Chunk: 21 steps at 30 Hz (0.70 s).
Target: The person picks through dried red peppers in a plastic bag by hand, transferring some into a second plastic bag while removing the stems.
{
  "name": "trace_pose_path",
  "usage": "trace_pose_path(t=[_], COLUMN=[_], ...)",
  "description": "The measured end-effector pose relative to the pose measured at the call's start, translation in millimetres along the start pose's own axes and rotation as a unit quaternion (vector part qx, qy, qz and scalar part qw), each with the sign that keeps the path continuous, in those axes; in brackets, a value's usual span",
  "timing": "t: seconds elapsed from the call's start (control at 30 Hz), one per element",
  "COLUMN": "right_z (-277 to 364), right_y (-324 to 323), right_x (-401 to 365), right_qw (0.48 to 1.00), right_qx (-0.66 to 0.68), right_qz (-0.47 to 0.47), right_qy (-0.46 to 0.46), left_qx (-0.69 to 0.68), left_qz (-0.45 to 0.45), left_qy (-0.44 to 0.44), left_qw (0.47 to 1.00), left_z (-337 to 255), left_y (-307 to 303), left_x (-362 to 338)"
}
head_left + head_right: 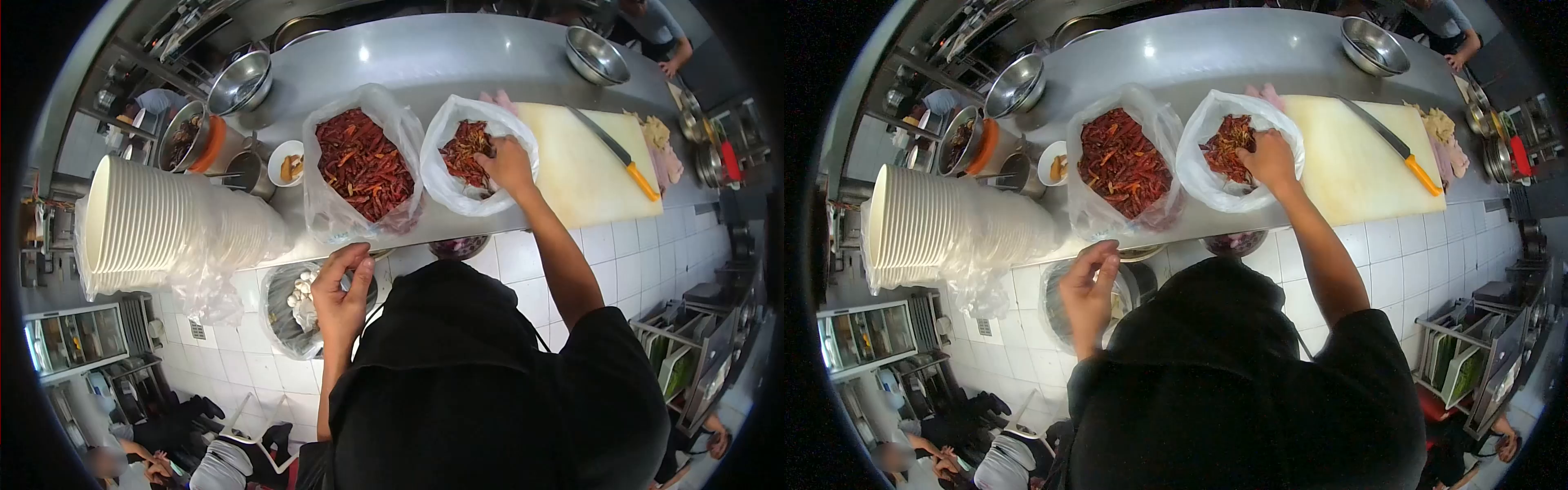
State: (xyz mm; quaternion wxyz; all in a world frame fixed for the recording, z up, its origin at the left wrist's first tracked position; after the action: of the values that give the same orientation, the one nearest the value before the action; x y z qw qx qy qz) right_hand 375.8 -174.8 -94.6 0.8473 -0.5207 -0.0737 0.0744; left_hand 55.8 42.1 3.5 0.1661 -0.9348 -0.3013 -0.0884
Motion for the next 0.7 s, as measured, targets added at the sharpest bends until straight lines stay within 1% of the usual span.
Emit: trace_pose_path(t=[0.07, 0.1, 0.17, 0.27, 0.37, 0.47, 0.57, 0.67, 0.7], right_z=[1, 5, -6, -5, 4, 8, 23, 34, 36], right_y=[-4, 9, 10, 7, -1, 1, -4, 6, 7], right_x=[-3, -3, 3, 6, 8, 17, 14, 7, 6], right_qw=[0.999, 1.0, 1.0, 0.999, 1.0, 0.996, 0.991, 0.987, 0.986], right_qx=[-0.014, 0.002, -0.005, -0.014, -0.005, 0.032, 0.051, 0.03, 0.032], right_qz=[-0.027, -0.006, 0.011, 0.033, 0.01, 0.009, 0.082, 0.108, 0.093], right_qy=[-0.019, -0.005, 0.007, -0.004, -0.024, -0.078, -0.089, -0.119, -0.133], left_qx=[-0.007, 0.011, 0.003, 0.016, 0.021, 0.015, 0.008, 0.005, 0.005], left_qz=[-0.008, -0.001, -0.001, 0.002, -0.003, -0.006, -0.011, -0.009, -0.006], left_qy=[-0.003, -0.017, -0.035, -0.023, -0.034, -0.039, -0.038, -0.045, -0.046], left_qw=[1.0, 1.0, 0.999, 1.0, 0.999, 0.999, 0.999, 0.999, 0.999], left_z=[5, 2, 7, 6, 4, 7, 6, 7, 7], left_y=[6, -1, 8, 15, 21, 26, 31, 36, 38], left_x=[-6, -1, -6, -3, -2, -1, 1, 1, 1])
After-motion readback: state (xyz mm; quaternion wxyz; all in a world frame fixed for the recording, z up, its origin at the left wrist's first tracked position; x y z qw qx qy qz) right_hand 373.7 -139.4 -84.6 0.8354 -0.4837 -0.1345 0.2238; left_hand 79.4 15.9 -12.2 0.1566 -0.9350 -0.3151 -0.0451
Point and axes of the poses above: each hand's wrist, its own x-axis towards the middle knuckle, its own y-axis out of the palm, z = x × y, the point moved 7 cm from there along x, towards the middle knuckle, and after that the axes turned 13 degrees about y, right-handed, at the moved point
